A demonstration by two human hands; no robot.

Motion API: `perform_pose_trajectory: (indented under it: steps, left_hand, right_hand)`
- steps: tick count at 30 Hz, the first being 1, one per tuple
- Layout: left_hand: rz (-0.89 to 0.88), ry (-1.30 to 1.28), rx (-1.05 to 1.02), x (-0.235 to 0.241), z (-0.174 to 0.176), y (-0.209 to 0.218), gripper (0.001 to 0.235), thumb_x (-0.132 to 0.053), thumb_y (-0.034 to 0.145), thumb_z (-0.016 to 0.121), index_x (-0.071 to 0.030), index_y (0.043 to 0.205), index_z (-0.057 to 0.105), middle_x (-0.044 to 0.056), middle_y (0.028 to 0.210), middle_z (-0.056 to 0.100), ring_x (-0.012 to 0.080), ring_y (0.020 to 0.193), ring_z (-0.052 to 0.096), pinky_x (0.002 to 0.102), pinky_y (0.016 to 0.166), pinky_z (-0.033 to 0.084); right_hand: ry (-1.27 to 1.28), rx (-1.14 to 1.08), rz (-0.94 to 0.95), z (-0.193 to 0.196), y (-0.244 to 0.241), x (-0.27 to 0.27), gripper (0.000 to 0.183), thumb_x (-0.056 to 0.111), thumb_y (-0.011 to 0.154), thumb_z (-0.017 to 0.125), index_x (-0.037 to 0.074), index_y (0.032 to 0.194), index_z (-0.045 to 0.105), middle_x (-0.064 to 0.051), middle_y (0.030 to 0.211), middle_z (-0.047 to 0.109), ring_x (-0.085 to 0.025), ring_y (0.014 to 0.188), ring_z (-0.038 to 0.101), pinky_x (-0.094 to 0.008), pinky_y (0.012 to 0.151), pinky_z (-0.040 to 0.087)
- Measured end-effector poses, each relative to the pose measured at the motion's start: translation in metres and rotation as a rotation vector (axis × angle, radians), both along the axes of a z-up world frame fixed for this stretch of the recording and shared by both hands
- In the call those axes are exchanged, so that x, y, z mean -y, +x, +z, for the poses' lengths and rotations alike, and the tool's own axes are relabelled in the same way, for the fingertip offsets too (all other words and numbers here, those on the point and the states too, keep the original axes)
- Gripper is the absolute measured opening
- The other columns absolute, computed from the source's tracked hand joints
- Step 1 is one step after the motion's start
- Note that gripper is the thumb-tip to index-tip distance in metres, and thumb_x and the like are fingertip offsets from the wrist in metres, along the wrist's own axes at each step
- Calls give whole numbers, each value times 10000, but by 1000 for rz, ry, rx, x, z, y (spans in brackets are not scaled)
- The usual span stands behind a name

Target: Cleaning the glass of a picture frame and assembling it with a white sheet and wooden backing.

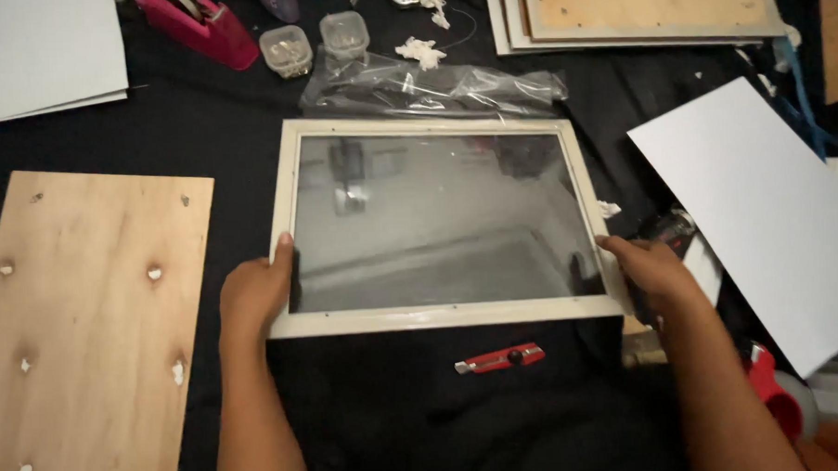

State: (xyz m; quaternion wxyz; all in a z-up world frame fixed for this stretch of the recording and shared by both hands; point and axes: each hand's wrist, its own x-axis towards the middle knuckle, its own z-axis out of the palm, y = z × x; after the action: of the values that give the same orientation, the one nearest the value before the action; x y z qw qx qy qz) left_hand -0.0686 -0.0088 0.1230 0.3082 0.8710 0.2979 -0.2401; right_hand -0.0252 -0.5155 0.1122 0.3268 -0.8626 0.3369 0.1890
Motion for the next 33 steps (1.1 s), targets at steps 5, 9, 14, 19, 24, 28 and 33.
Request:
perform_pose_trajectory:
  steps: [5, 9, 14, 19, 24, 28, 33]
  left_hand:
    - [66, -66, -127, -5, 34, 7, 818, -709, 891, 417, -1, 1112, 764, 216, 1229, 715, 370, 1208, 637, 409, 980, 464]
    - [289, -235, -128, -4, 57, 16, 626, -550, 960, 596, 44, 910, 785, 67, 977, 737, 166, 952, 628, 323, 829, 446]
    - [622, -526, -3, -9, 35, 14, 387, -251, 984, 689, 118, 935, 794, 204, 863, 769, 259, 762, 675, 365, 678, 503]
    - [619, -635, 46, -17, 15, 11, 434, -242, 1006, 694, 116, 766, 745, 174, 735, 717, 221, 671, 609, 348, 600, 449]
    - [664, -676, 82, -19, -2, 6, 442, -245, 1007, 671, 147, 839, 785, 204, 791, 740, 247, 709, 643, 363, 637, 489]
    - [704, -560, 29, -11, 12, 11, 406, -267, 978, 699, 119, 902, 802, 195, 825, 750, 246, 753, 663, 352, 674, 487]
    - [669, -548, 11, -7, 20, 13, 437, -298, 988, 645, 104, 1063, 800, 197, 974, 768, 262, 872, 680, 355, 779, 500]
  right_hand:
    - [52, -114, -19, 56, 11, -28, 532, 446, 937, 623, 67, 1293, 733, -140, 1320, 697, -294, 1185, 618, -409, 1006, 434]
    - [182, 134, -52, 72, 14, -16, 315, 222, 1040, 589, 11, 1219, 740, -148, 1132, 708, -264, 993, 612, -383, 869, 444]
    - [232, 376, 54, 91, -2, -33, 384, 99, 1017, 485, -55, 1336, 633, -292, 1227, 650, -470, 847, 625, -507, 674, 461]
    - [175, -37, -302, 50, 34, 2, 410, 365, 1193, 426, 103, 1399, 665, -500, 858, 600, -633, 683, 543, -655, 585, 385]
    - [-66, 315, -22, -12, 25, 53, 517, 312, 1097, 681, -6, 1479, 540, -268, 1180, 603, -385, 974, 611, -513, 802, 467]
    - [-403, 406, 298, 59, 11, -60, 656, 383, 943, 760, -82, 1372, 585, -285, 1324, 591, -432, 1166, 588, -526, 931, 433]
    - [-247, 588, 996, 35, 5, -97, 493, 562, 792, 694, 149, 1056, 646, -199, 1531, 523, -464, 1590, 262, -573, 1155, 281]
